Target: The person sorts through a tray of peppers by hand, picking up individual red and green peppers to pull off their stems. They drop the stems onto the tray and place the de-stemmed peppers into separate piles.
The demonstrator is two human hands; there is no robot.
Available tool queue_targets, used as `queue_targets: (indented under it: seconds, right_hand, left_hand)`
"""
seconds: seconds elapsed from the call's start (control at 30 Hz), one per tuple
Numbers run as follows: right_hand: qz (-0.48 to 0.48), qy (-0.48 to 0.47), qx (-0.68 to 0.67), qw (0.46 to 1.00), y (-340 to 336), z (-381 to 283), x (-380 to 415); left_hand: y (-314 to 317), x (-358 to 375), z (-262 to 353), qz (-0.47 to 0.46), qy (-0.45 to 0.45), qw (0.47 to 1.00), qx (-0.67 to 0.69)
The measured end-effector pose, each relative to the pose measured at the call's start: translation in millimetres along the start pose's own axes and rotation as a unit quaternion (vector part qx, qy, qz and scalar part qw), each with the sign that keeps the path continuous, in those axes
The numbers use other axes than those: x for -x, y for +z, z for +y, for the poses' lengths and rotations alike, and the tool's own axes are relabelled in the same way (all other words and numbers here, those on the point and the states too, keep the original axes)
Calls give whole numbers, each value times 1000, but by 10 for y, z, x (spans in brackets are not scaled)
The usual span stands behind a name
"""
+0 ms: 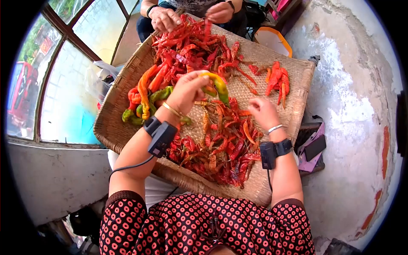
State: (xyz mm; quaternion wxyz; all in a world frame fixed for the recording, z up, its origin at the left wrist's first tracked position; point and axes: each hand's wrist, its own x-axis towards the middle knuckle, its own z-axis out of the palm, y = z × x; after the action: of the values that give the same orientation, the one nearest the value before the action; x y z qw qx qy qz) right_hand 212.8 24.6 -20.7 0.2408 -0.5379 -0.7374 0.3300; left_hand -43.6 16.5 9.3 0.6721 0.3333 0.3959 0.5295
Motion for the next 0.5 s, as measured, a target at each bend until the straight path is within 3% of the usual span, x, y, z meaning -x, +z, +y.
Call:
queue_targets:
  seconds: [0.03,0.07,0.13,0.23,0.3,0.4,0.5]
  right_hand:
    - [-27,-31,164,986,14,-30,15]
    - [-22,-35,158,987,52,-24,29]
    - [0,-113,236,965,170,2,31]
    - [-8,-128,298,946,265,7,29]
    - [-69,-64,341,935,245,-47,28]
    - [-76,-36,355,931,262,-30,21]
    - [-89,-13,352,931,220,-101,22]
  left_hand:
    - [-50,22,109,-19,19,1000,6]
    - [-54,20,176,41,33,998,43]
    - [-167,-40,265,53,69,986,144]
    - [-381,-115,319,79,109,960,244]
    - [-505,-133,329,107,114,939,306]
    - [-549,-130,307,244,78,920,298]
    - [-553,-100,327,272,83,912,296]
